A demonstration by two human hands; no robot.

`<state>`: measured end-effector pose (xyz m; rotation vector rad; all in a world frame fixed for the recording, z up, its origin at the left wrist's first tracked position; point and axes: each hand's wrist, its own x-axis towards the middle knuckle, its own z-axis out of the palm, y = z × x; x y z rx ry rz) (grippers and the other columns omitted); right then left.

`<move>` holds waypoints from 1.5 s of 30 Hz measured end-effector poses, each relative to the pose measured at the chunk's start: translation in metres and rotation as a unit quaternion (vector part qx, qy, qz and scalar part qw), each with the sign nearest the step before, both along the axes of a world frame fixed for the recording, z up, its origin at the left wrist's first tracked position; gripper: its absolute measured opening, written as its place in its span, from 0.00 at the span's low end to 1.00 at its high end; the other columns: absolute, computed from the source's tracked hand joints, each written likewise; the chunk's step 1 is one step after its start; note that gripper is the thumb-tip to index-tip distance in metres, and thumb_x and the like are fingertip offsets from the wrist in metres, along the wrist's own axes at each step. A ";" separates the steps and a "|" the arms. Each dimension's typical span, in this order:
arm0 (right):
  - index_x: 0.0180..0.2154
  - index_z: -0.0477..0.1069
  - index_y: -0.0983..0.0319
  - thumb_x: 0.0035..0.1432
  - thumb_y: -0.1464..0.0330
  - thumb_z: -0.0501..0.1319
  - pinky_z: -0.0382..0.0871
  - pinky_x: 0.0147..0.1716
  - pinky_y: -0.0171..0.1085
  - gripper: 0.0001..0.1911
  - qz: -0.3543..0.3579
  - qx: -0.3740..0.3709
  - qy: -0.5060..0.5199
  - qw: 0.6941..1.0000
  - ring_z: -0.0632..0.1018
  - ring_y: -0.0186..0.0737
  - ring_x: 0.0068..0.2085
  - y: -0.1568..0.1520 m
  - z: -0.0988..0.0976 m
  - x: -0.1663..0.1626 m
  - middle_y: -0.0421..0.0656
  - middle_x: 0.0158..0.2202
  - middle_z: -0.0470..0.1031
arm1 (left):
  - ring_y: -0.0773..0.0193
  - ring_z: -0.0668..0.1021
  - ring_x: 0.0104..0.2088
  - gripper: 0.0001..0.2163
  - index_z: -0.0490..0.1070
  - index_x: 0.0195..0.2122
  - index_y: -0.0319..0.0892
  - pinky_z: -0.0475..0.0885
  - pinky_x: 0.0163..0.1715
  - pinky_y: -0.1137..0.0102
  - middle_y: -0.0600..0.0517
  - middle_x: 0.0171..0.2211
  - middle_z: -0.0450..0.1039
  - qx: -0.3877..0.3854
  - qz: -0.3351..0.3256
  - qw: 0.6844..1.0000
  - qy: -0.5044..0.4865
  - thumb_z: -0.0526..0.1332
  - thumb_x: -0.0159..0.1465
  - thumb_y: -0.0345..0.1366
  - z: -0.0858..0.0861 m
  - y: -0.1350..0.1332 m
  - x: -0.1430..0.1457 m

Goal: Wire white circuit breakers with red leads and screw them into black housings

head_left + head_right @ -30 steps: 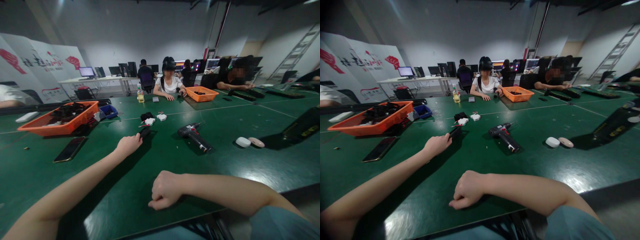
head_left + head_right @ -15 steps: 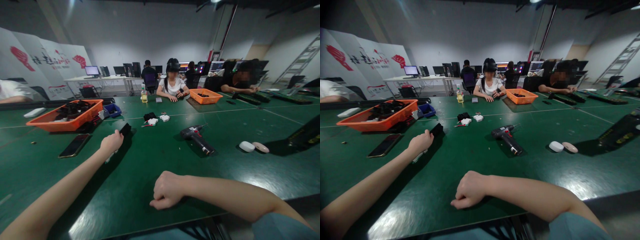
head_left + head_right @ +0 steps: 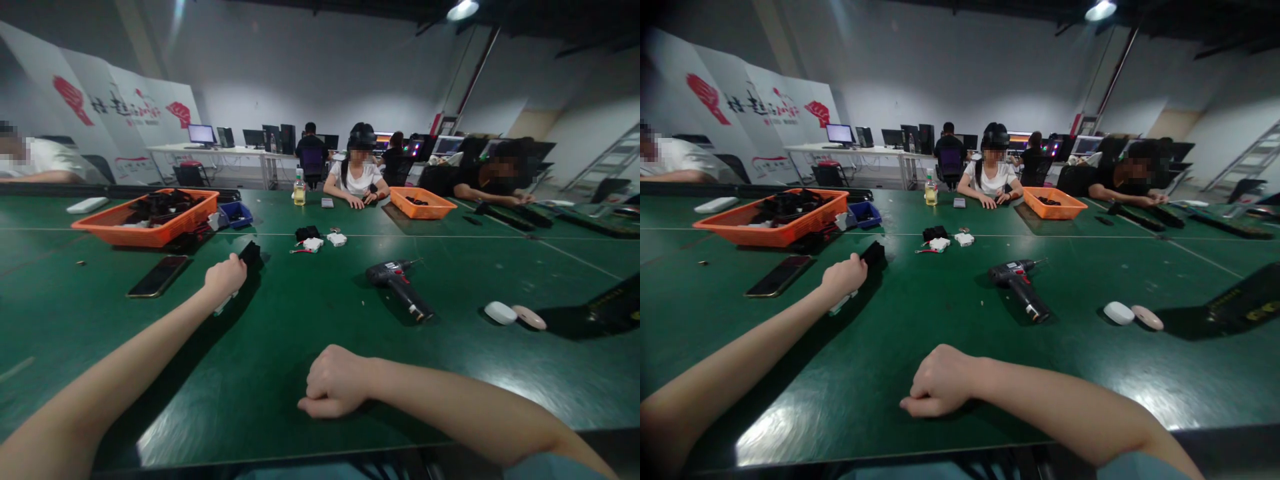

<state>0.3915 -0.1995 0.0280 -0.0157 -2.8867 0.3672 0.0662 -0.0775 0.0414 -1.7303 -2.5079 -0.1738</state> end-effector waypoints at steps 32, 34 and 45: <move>0.16 0.66 0.61 0.65 0.61 0.56 0.50 0.21 0.34 0.25 -0.002 -0.024 0.031 0.999 0.68 0.30 0.21 0.000 -0.001 0.001 0.36 0.17 0.71 | 0.42 0.73 0.52 0.27 0.55 0.64 0.36 0.72 0.42 0.56 0.33 0.54 0.65 0.103 -0.090 0.984 0.113 0.48 0.67 0.46 0.002 0.013 0.005; 0.16 0.66 0.61 0.64 0.61 0.56 0.50 0.21 0.34 0.25 -0.004 -0.026 0.038 0.999 0.68 0.30 0.21 0.000 -0.002 0.001 0.36 0.17 0.71 | 0.42 0.72 0.52 0.24 0.57 0.63 0.38 0.72 0.42 0.57 0.34 0.56 0.64 0.109 -0.110 0.980 0.126 0.48 0.67 0.42 -0.003 0.015 0.008; 0.17 0.66 0.61 0.67 0.60 0.53 0.54 0.23 0.35 0.26 -0.033 0.038 0.033 0.998 0.69 0.31 0.24 0.024 0.008 -0.003 0.37 0.18 0.69 | 0.45 0.78 0.43 0.26 0.54 0.65 0.42 0.73 0.34 0.58 0.34 0.55 0.62 0.065 -0.091 0.990 0.090 0.48 0.66 0.41 -0.015 0.018 0.006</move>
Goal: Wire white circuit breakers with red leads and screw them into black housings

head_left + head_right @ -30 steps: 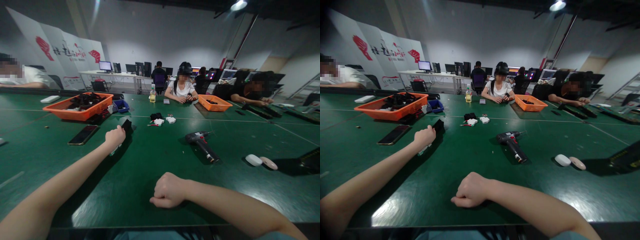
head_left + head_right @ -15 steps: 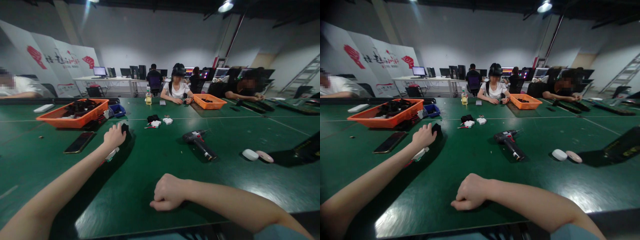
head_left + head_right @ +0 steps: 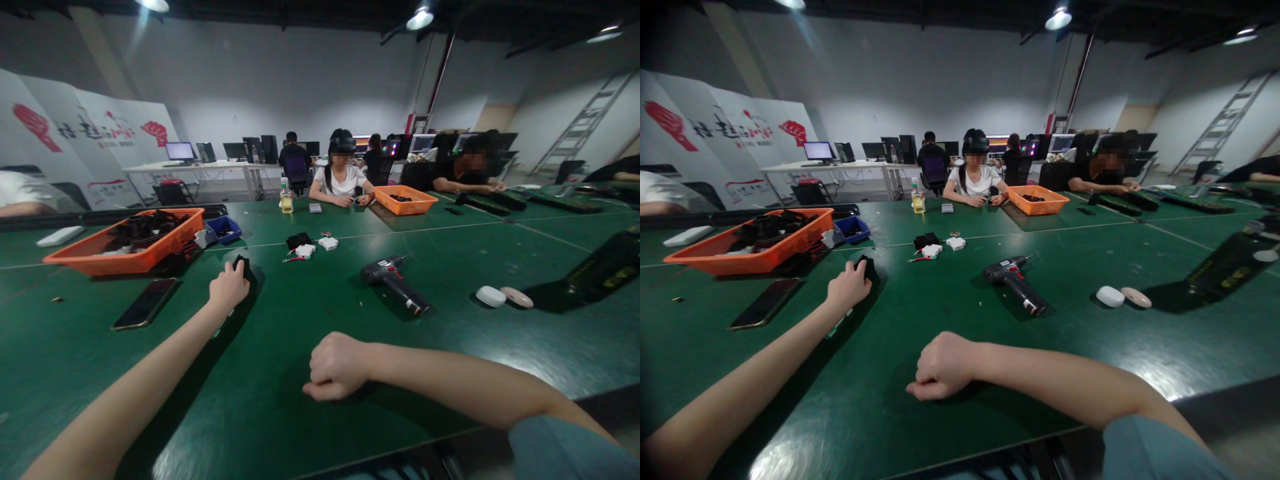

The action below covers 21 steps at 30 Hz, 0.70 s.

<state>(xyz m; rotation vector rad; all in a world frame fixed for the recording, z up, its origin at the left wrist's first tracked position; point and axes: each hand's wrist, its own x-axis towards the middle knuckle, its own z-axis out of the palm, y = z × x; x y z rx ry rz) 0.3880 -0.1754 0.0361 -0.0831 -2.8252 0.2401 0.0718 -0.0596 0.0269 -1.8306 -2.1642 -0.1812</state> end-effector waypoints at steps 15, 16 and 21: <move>0.54 0.67 0.62 0.68 0.66 0.49 0.71 0.43 0.41 0.17 -0.434 0.004 0.007 0.901 0.76 0.47 0.47 0.190 -0.002 -0.096 0.52 0.57 0.66 | 0.45 0.74 0.50 0.29 0.51 0.66 0.42 0.74 0.41 0.58 0.35 0.58 0.59 -0.012 0.001 0.999 -0.048 0.53 0.63 0.36 0.001 0.000 -0.002; 0.54 0.67 0.61 0.67 0.66 0.49 0.71 0.44 0.42 0.17 -0.436 -0.001 0.008 0.900 0.76 0.47 0.48 0.191 -0.007 -0.098 0.51 0.58 0.66 | 0.46 0.74 0.50 0.29 0.52 0.66 0.43 0.74 0.41 0.59 0.35 0.58 0.58 -0.013 0.004 0.999 -0.047 0.53 0.62 0.35 0.001 0.001 -0.003; 0.57 0.65 0.60 0.67 0.63 0.49 0.72 0.45 0.44 0.20 -0.461 -0.021 -0.003 0.887 0.76 0.49 0.48 0.199 -0.024 -0.096 0.51 0.59 0.65 | 0.46 0.73 0.52 0.30 0.49 0.67 0.44 0.74 0.42 0.60 0.36 0.60 0.57 -0.017 0.007 0.998 -0.053 0.53 0.62 0.35 -0.004 0.002 -0.006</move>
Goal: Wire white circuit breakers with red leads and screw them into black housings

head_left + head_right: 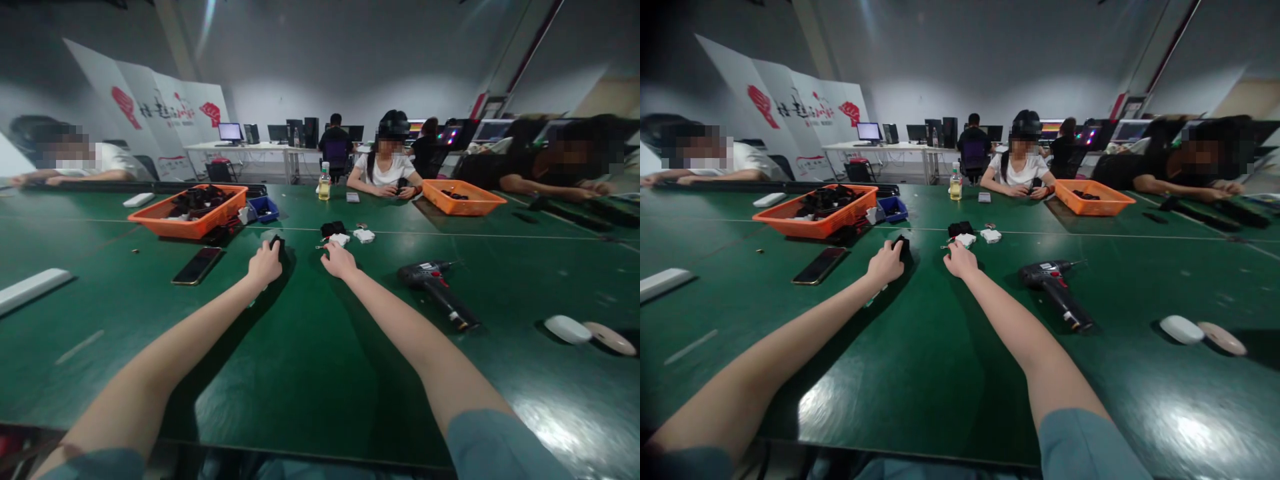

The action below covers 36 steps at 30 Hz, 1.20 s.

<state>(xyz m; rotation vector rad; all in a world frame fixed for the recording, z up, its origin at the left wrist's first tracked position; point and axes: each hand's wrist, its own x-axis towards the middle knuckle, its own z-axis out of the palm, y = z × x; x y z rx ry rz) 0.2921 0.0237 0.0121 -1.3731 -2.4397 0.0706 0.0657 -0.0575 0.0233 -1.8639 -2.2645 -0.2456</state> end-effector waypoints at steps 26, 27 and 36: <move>0.51 0.67 0.64 0.67 0.60 0.52 0.73 0.41 0.44 0.18 -0.054 -0.031 -0.026 0.998 0.78 0.50 0.45 -0.011 0.013 0.003 0.55 0.54 0.69 | 0.45 0.74 0.51 0.30 0.49 0.68 0.41 0.74 0.41 0.59 0.33 0.58 0.59 -0.009 -0.006 1.000 0.015 0.51 0.64 0.35 0.003 0.002 0.003; 0.51 0.67 0.64 0.67 0.60 0.51 0.73 0.40 0.43 0.18 -0.055 -0.033 -0.027 0.998 0.78 0.50 0.44 -0.012 0.013 0.003 0.55 0.53 0.69 | 0.45 0.74 0.51 0.30 0.49 0.68 0.42 0.74 0.41 0.59 0.33 0.58 0.59 -0.007 -0.008 1.000 0.016 0.51 0.64 0.35 0.003 0.002 0.003; 0.46 0.70 0.63 0.69 0.67 0.52 0.69 0.31 0.36 0.11 0.004 -0.048 -0.031 0.998 0.78 0.43 0.38 -0.062 0.023 0.028 0.51 0.45 0.74 | 0.44 0.72 0.53 0.32 0.47 0.69 0.41 0.74 0.42 0.59 0.33 0.60 0.58 -0.010 -0.011 1.000 0.008 0.51 0.64 0.38 0.005 0.000 0.003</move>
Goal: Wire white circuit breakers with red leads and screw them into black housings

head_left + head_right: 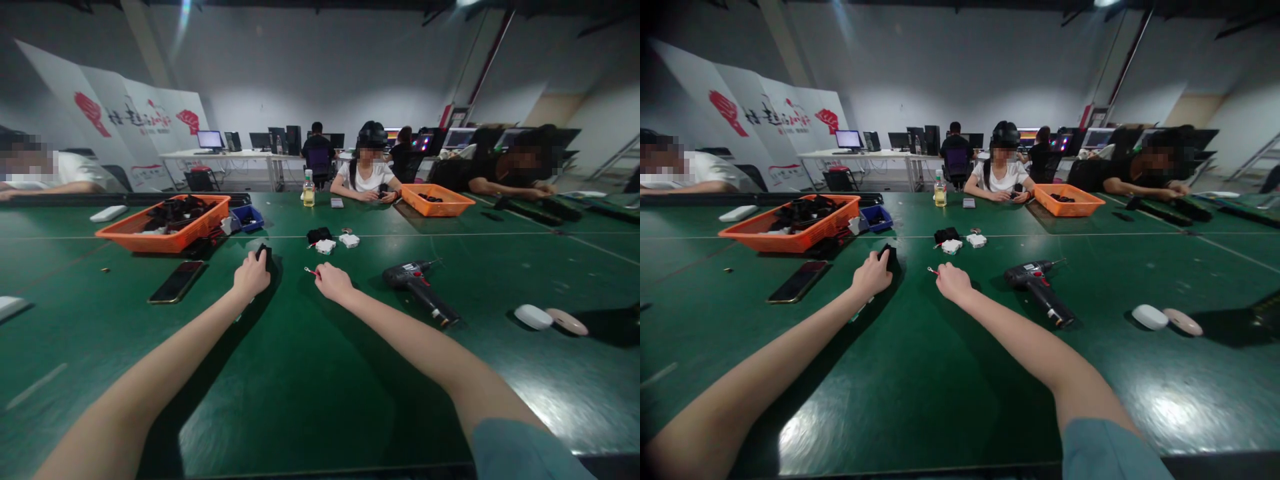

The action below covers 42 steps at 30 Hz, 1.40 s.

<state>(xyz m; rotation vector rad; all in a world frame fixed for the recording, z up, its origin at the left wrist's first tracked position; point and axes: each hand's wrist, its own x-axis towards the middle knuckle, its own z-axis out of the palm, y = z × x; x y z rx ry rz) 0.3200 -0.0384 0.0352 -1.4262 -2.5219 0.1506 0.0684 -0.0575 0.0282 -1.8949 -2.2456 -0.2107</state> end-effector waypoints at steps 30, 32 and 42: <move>0.50 0.70 0.59 0.67 0.63 0.57 0.64 0.30 0.34 0.13 0.182 -0.046 0.045 0.981 0.75 0.33 0.33 -0.105 0.005 0.094 0.44 0.46 0.72 | 0.44 0.72 0.53 0.30 0.50 0.68 0.41 0.74 0.41 0.58 0.33 0.59 0.59 0.006 0.000 1.000 0.007 0.51 0.64 0.36 -0.003 0.003 0.001; 0.50 0.70 0.59 0.67 0.63 0.57 0.64 0.30 0.34 0.13 0.183 -0.047 0.047 0.981 0.75 0.33 0.33 -0.105 0.005 0.094 0.43 0.46 0.72 | 0.44 0.73 0.53 0.29 0.51 0.67 0.40 0.74 0.41 0.59 0.33 0.59 0.60 0.007 0.005 1.000 0.009 0.50 0.64 0.36 -0.002 0.003 0.001; 0.50 0.70 0.59 0.66 0.63 0.57 0.65 0.31 0.34 0.13 0.182 -0.056 0.048 0.980 0.75 0.34 0.34 -0.105 0.005 0.094 0.44 0.47 0.71 | 0.44 0.74 0.51 0.29 0.52 0.66 0.40 0.74 0.39 0.59 0.33 0.56 0.61 0.009 0.001 1.000 0.011 0.51 0.63 0.37 -0.003 0.002 0.001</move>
